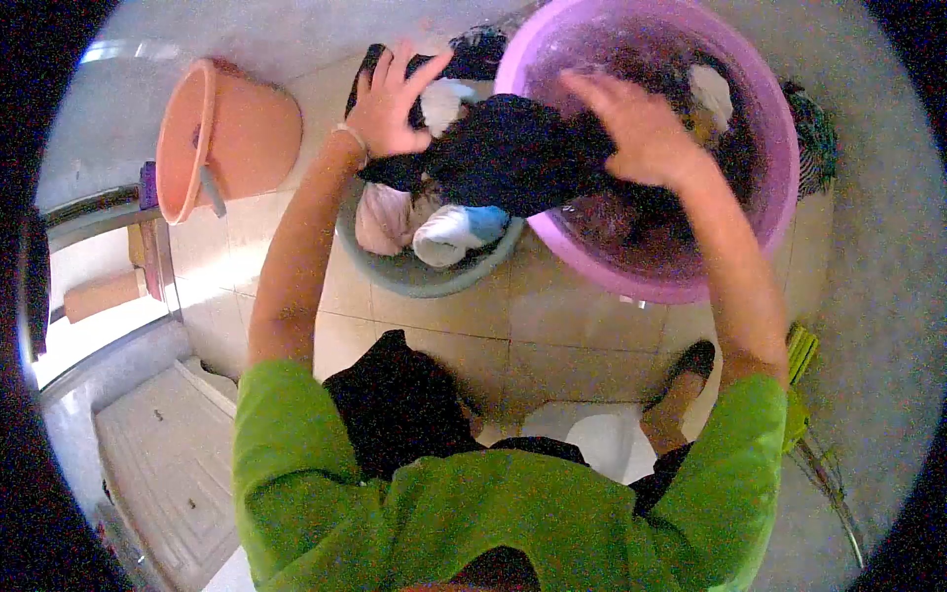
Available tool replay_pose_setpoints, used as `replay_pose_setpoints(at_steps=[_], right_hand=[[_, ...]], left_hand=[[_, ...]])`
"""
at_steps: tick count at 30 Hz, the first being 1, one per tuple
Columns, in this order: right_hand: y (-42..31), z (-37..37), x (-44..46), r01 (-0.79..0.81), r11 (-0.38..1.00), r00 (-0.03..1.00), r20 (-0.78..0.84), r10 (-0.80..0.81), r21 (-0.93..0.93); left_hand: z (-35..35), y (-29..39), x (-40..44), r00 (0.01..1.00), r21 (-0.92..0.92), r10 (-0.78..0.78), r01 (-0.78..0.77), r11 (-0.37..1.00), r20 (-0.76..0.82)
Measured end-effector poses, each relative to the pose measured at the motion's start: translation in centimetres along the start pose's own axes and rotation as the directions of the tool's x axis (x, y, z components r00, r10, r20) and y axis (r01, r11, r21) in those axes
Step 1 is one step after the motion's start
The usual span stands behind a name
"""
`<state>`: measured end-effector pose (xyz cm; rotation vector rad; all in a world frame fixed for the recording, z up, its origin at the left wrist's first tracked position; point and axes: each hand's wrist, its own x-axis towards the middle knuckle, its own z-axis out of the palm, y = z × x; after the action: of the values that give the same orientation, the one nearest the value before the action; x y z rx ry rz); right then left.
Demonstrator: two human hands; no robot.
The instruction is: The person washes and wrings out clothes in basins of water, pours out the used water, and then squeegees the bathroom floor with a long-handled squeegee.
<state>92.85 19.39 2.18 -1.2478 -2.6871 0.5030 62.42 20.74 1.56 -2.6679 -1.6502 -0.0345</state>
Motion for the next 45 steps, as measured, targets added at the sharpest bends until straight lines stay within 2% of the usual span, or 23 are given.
replay_pose_setpoints(at_steps=[2, 3, 6, 10, 13, 16, 17, 18, 20, 21, 22, 23, 25, 26, 28, 29, 30, 32, 34, 38, 42, 44, 45], right_hand=[[-2.9, 2.4, 1.1, 0.074, 0.994, 0.995, 0.064, -0.079, 0.085], [-4.6, 3.2, 1.4, 0.056, 0.970, 0.992, 0.098, -0.081, 0.236], [-5.7, 6.1, 2.4, -0.070, 0.968, 0.994, -0.062, 0.088, 0.241], [-5.5, 3.3, 1.7, 0.117, 0.925, 0.863, -0.498, 0.086, 0.362], [-5.3, -1.0, -1.3, 0.093, 0.783, 0.755, -0.556, 0.348, 0.615], [-3.6, -4.4, -4.4, 0.147, 0.637, 0.545, -0.600, 0.586, 0.756], [-2.9, -5.3, -5.3, 0.249, 0.566, 0.478, -0.608, 0.634, 0.786], [-2.1, -6.0, -6.1, 0.355, 0.495, 0.409, -0.608, 0.681, 0.793], [0.7, -6.5, -8.5, 0.483, 0.448, 0.361, -0.637, 0.681, 0.752], [1.4, -6.7, -9.5, 0.502, 0.414, 0.384, -0.625, 0.679, 0.759], [2.2, -6.7, -10.6, 0.518, 0.380, 0.406, -0.612, 0.679, 0.766], [4.5, -6.5, -11.7, 0.515, 0.388, 0.400, -0.615, 0.680, 0.764], [11.6, -5.0, -13.9, 0.264, 0.112, 0.500, -0.235, 0.834, 0.958], [15.0, -3.3, -15.7, -0.239, 0.631, 0.537, -0.441, 0.719, 0.738], [10.7, -2.3, -14.0, -0.356, 0.376, 0.484, -0.175, 0.858, 0.856], [12.6, 0.2, -13.3, -0.439, 0.716, 0.588, -0.429, 0.686, 0.544], [14.3, 3.3, -12.9, -0.448, 0.886, 0.713, -0.551, 0.432, 0.115], [9.1, 5.4, -9.9, -0.607, 0.783, 0.750, -0.427, 0.505, -0.140], [7.2, 6.4, -8.6, -0.520, 0.830, 0.818, -0.397, 0.416, -0.201], [6.2, 6.9, -8.7, -0.420, 0.868, 0.901, -0.237, 0.364, -0.265], [7.0, 10.0, -7.9, -0.439, 0.853, 0.897, -0.183, 0.401, -0.281], [7.7, 11.4, -7.3, -0.502, 0.771, 0.838, 0.001, 0.546, -0.391], [6.8, 11.1, -6.9, -0.498, 0.763, 0.858, -0.106, 0.503, -0.411]], left_hand=[[2.1, -1.2, -2.8, 0.952, 0.084, -0.126, 0.107, 0.991, 0.280], [2.9, -0.6, -3.2, 0.931, 0.074, -0.183, 0.168, 0.983, 0.316], [5.4, -1.0, -2.6, 0.980, -0.012, -0.189, 0.190, 0.982, 0.053], [6.0, -1.0, -2.5, 0.955, -0.304, -0.291, 0.262, 0.916, -0.052], [1.5, -0.1, -2.0, 0.823, -0.406, -0.144, -0.112, 0.907, -0.549], [-6.7, 3.6, -0.7, 0.757, -0.400, -0.100, -0.224, 0.889, -0.646], [-9.2, 5.8, -0.1, 0.778, -0.486, -0.124, -0.251, 0.837, -0.616], [-11.6, 8.5, 1.0, 0.646, -0.522, -0.170, -0.403, 0.751, -0.744], [-12.4, 12.7, 4.0, 0.597, -0.625, -0.228, -0.629, 0.463, -0.769], [-12.4, 14.9, 5.1, 0.552, -0.586, -0.230, -0.649, 0.484, -0.801], [-12.0, 17.1, 5.9, 0.567, -0.626, -0.268, -0.670, 0.399, -0.779], [-10.7, 18.2, 6.7, 0.694, -0.697, -0.194, -0.578, 0.424, -0.693], [-5.4, 19.0, 7.9, 0.761, -0.677, -0.138, -0.460, 0.574, -0.634], [-3.0, 19.4, 8.6, 0.817, -0.665, -0.118, -0.364, 0.652, -0.564], [2.2, 18.0, 9.6, 0.971, -0.538, 0.036, -0.163, 0.827, -0.238], [3.8, 18.0, 9.1, 0.979, -0.388, 0.040, -0.116, 0.914, -0.199], [5.1, 18.1, 8.2, 0.988, -0.227, 0.035, -0.068, 0.972, -0.148], [7.0, 17.3, 8.4, 0.992, -0.200, 0.121, -0.111, 0.974, 0.042], [9.3, 16.7, 9.6, 0.994, -0.096, 0.109, -0.106, 0.990, 0.028], [11.4, 16.2, 12.0, 0.968, 0.049, 0.171, -0.183, 0.982, 0.185], [18.6, 16.2, 15.0, 0.951, 0.055, 0.120, -0.141, 0.988, 0.284], [17.3, 16.9, 15.7, 0.953, 0.037, 0.097, -0.112, 0.993, 0.286], [15.5, 17.0, 16.3, 0.887, 0.084, 0.147, -0.203, 0.976, 0.438]])
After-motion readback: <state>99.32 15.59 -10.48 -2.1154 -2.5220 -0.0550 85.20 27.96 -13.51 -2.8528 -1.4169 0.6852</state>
